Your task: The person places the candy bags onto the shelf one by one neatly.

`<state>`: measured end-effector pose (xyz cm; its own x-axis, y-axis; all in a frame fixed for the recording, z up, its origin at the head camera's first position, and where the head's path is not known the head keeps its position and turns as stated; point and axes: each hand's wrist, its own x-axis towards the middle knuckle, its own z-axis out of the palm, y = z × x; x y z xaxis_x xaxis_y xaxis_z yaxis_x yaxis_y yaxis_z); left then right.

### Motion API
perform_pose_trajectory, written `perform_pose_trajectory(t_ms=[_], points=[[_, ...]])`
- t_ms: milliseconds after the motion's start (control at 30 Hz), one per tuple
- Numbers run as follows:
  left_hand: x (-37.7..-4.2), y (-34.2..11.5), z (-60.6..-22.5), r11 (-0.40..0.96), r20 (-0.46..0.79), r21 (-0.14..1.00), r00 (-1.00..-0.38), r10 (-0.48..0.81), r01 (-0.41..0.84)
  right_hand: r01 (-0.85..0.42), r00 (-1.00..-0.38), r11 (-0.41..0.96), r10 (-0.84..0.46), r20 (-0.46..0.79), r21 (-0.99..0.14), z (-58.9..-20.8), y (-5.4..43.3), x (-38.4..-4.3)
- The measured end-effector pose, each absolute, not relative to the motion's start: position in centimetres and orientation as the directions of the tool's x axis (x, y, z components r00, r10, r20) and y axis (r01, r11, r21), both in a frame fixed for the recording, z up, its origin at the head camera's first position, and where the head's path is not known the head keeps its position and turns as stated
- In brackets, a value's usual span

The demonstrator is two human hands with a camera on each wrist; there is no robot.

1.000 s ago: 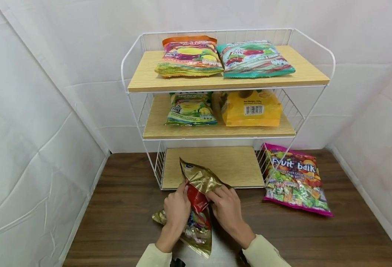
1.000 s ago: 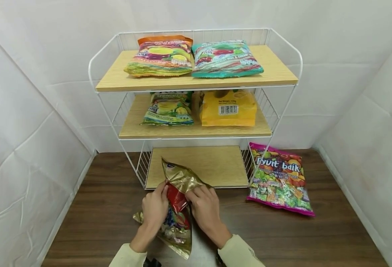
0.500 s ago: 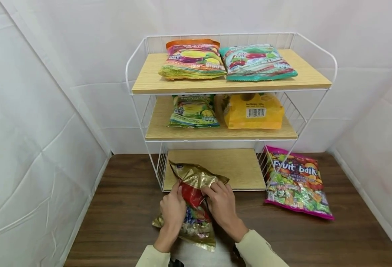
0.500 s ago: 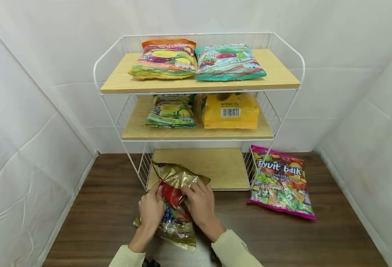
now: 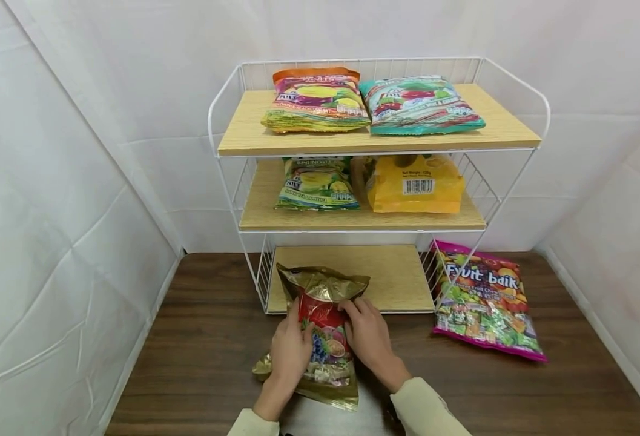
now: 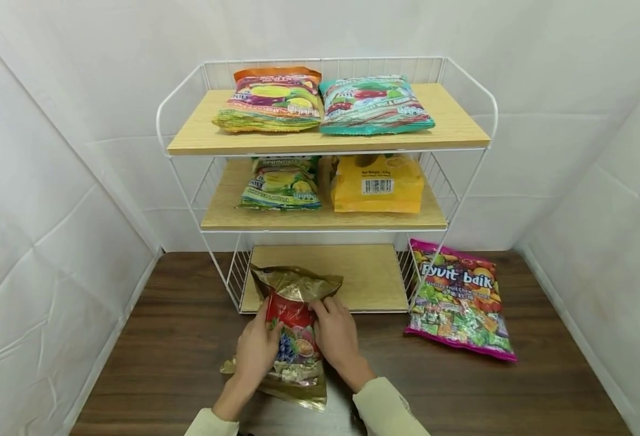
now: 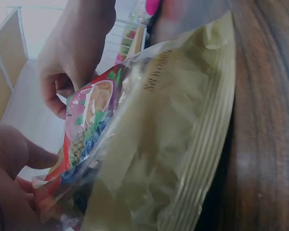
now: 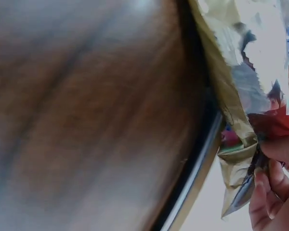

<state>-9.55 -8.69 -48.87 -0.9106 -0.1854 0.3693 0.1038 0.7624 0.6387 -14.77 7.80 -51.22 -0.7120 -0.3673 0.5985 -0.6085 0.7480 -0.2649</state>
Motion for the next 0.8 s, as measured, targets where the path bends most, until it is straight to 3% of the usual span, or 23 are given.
perform_pose_trajectory(t_ms=[200,400,567,800], points=[[-8.9,-9.2,-49.4,0.755,0.368,0.629,-0.926,-0.082,0.183,-0.528,-0.811,0.731,-0.284,0.511,-0.433,-52.4,8.3,-13.4],[-7.0,-10.6,-50.0,0.736,0.395,0.626,-0.919,-0.015,0.257,-0.485,-0.857,0.668,-0.235,0.458,-0.564,-52.4,8.5,-10.3],[-5.6,-11.7,-50.9,0.788,0.458,0.507,-0.884,0.098,0.349,-0.468,-0.883,0.614,-0.293,0.368,-0.635,-52.7,8.8,-7.5],[-4.4,-12.6,-52.2,0.847,0.367,0.381,-0.901,0.231,0.371,-0.411,-0.887,0.558,-0.426,0.176,-0.721,-53.7,9.4,-5.3]])
